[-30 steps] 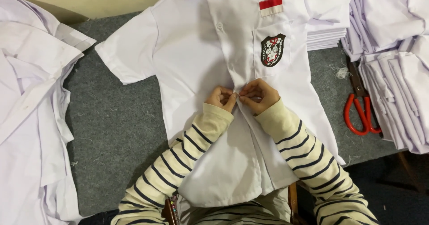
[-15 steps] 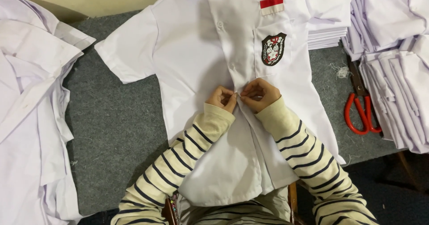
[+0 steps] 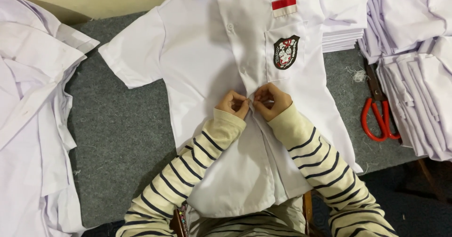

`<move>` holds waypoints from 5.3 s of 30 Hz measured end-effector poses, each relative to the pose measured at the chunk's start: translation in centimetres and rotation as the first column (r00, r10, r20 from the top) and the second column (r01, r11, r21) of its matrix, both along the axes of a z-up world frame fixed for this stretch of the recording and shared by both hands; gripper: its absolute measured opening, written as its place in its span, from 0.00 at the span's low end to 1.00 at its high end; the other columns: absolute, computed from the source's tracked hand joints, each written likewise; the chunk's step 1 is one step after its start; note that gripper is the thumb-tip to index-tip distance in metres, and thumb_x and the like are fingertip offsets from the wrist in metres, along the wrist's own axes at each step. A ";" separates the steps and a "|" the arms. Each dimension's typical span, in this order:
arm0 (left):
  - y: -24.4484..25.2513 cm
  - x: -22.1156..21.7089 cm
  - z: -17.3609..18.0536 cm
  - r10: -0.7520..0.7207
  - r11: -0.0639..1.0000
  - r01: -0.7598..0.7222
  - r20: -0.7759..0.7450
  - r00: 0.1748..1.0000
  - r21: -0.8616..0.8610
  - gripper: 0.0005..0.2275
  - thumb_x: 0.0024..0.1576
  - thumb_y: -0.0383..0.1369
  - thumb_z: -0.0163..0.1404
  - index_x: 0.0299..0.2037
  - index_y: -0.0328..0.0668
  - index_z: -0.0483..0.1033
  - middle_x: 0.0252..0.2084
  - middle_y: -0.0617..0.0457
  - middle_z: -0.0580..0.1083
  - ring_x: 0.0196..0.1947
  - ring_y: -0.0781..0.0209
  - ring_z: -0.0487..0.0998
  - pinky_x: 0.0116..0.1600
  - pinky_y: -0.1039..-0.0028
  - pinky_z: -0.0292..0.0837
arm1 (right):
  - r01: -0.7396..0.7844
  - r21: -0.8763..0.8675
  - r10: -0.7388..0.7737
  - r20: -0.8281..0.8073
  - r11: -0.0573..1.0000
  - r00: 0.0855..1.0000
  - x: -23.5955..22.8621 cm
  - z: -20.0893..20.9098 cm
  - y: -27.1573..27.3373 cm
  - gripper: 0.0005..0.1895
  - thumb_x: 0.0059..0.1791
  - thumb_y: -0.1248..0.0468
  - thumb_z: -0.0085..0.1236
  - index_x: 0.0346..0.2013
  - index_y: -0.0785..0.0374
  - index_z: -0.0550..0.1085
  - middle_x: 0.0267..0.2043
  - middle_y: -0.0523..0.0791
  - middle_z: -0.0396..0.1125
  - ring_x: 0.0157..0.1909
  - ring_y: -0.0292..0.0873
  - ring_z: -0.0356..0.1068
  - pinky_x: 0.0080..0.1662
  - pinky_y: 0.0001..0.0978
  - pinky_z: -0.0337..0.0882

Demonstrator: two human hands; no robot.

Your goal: A person buttons and folds a white school shirt on a work table in a factory setting.

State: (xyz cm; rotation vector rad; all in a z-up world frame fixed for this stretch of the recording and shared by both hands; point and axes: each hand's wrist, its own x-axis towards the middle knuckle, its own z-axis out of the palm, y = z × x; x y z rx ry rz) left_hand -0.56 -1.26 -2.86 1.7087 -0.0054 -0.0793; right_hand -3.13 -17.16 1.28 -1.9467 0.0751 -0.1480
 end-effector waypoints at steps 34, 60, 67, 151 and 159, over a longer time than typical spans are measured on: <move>-0.8 -1.9 -2.5 -0.204 0.884 -0.091 0.554 0.807 0.459 0.24 0.62 0.37 0.51 0.67 0.44 0.57 0.50 0.49 0.74 0.39 0.53 0.79 0.34 0.67 0.81 | -0.064 -0.442 0.119 0.097 0.895 0.988 -1.1 1.8 -1.2 0.11 0.51 0.60 0.61 0.46 0.58 0.74 0.29 0.50 0.71 0.31 0.54 0.74 0.34 0.46 0.75; 5.4 -0.5 7.7 -0.479 0.217 0.186 -0.062 0.876 0.958 0.29 0.61 0.58 0.36 0.74 0.81 0.47 0.78 0.72 0.31 0.76 0.40 0.25 0.71 0.28 0.33 | 0.074 -0.266 -0.180 -0.400 0.961 0.899 -27.4 1.2 2.9 0.11 0.53 0.56 0.54 0.29 0.56 0.68 0.11 0.41 0.65 0.14 0.40 0.67 0.27 0.32 0.67; 5.4 -0.7 8.1 -0.469 0.224 0.229 -0.101 0.877 0.947 0.29 0.61 0.58 0.35 0.74 0.84 0.42 0.79 0.72 0.31 0.77 0.42 0.24 0.70 0.26 0.27 | 0.148 -0.385 -0.309 -0.400 0.911 0.863 -28.5 -0.6 3.1 0.13 0.50 0.49 0.58 0.31 0.53 0.71 0.13 0.39 0.68 0.15 0.39 0.65 0.26 0.32 0.63; 12.3 0.2 2.6 -0.307 0.254 -0.314 0.384 0.871 0.915 0.25 0.58 0.47 0.42 0.67 0.57 0.62 0.72 0.47 0.53 0.67 0.47 0.55 0.62 0.35 0.46 | 0.018 -0.518 -0.024 -0.004 0.855 1.000 -25.4 1.3 -0.8 0.14 0.50 0.64 0.58 0.51 0.58 0.75 0.35 0.40 0.65 0.26 0.36 0.63 0.29 0.28 0.65; 1.5 -4.3 3.7 -0.328 0.889 0.418 -0.374 0.868 0.189 0.15 0.62 0.49 0.42 0.47 0.51 0.72 0.38 0.57 0.81 0.31 0.65 0.75 0.38 0.72 0.71 | 0.056 -0.538 -0.041 0.040 0.841 0.998 -26.2 1.9 -0.3 0.12 0.50 0.70 0.52 0.48 0.62 0.75 0.34 0.41 0.67 0.26 0.37 0.65 0.27 0.29 0.66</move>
